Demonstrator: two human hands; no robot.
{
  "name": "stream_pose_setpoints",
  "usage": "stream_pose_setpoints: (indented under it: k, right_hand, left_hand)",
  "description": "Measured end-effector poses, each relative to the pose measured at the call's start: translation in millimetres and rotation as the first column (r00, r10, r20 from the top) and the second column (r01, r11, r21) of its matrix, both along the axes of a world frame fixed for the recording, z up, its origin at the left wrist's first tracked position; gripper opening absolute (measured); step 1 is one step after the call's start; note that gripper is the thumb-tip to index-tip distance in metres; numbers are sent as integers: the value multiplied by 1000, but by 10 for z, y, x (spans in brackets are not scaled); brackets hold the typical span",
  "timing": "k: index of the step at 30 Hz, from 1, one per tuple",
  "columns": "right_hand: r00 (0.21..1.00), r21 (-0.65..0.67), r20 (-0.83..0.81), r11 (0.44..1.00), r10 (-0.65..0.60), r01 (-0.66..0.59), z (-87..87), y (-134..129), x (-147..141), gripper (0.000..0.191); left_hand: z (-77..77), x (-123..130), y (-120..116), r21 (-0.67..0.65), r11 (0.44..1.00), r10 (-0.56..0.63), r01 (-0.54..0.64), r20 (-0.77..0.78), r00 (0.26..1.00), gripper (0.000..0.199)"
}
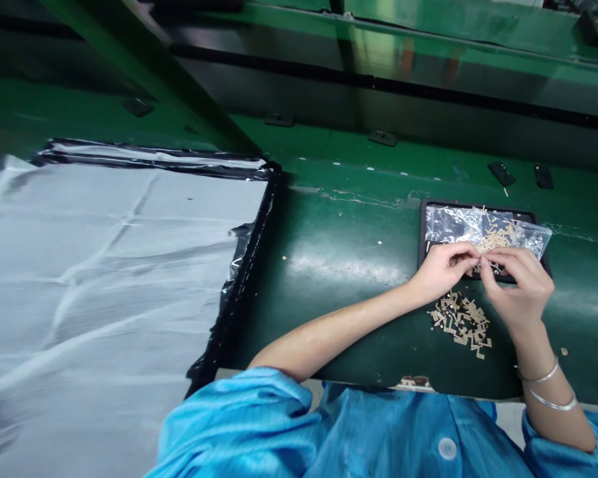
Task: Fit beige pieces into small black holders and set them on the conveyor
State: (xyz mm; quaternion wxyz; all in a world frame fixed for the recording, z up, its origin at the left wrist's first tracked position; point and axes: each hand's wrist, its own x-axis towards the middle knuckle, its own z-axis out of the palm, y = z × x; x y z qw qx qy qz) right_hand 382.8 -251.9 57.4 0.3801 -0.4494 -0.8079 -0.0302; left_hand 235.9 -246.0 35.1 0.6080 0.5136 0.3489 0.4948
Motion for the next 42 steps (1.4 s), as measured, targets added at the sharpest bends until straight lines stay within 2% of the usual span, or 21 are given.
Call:
stream_pose_setpoints:
  k: [4,8,10,13,19,25,30,34,38,42]
  right_hand:
    - [997,-13,-49,999,-52,52,-22,24,22,6]
    - [969,-45,-69,971,-238,236,-81,105,109,9]
    - [956,-71,-64,957,-285,280,-104,139,140,11]
    - [968,-62,-45,968,-247,244,-105,137,131,13]
    - [998,90,6,994,-61,61,-58,40,29,11]
    - [993,53,107,998,-39,33,-53,38,24,8]
    - [991,113,134,993,7,-23,-53,43,32,11]
    - [990,116,141,993,-11,-5,-63,43,9,10]
    - [998,129,58,992,-12,4,-57,45,15,10]
    - [984,109,-16,978,-176,177,-49,88,101,11]
  left_hand:
    - [10,2,11,-41,999,-32,34,52,998,11]
    - [17,14,13,-113,994,-6,17,96,995,13]
    - [16,20,12,-128,992,0,14,107,994,12]
    - [4,26,13,-116,993,4,8,101,995,9]
    - [-47,46,23,-68,998,19,-14,74,997,4]
    - [-59,52,-15,-8,998,65,-65,-14,998,7]
    - [-39,54,-43,14,996,94,-93,-90,991,8]
    - [-33,51,-42,15,996,84,-83,-83,993,8]
    - [-22,32,-21,-9,999,45,-45,-22,999,9]
    - [-16,5,30,-102,994,-24,36,117,993,9]
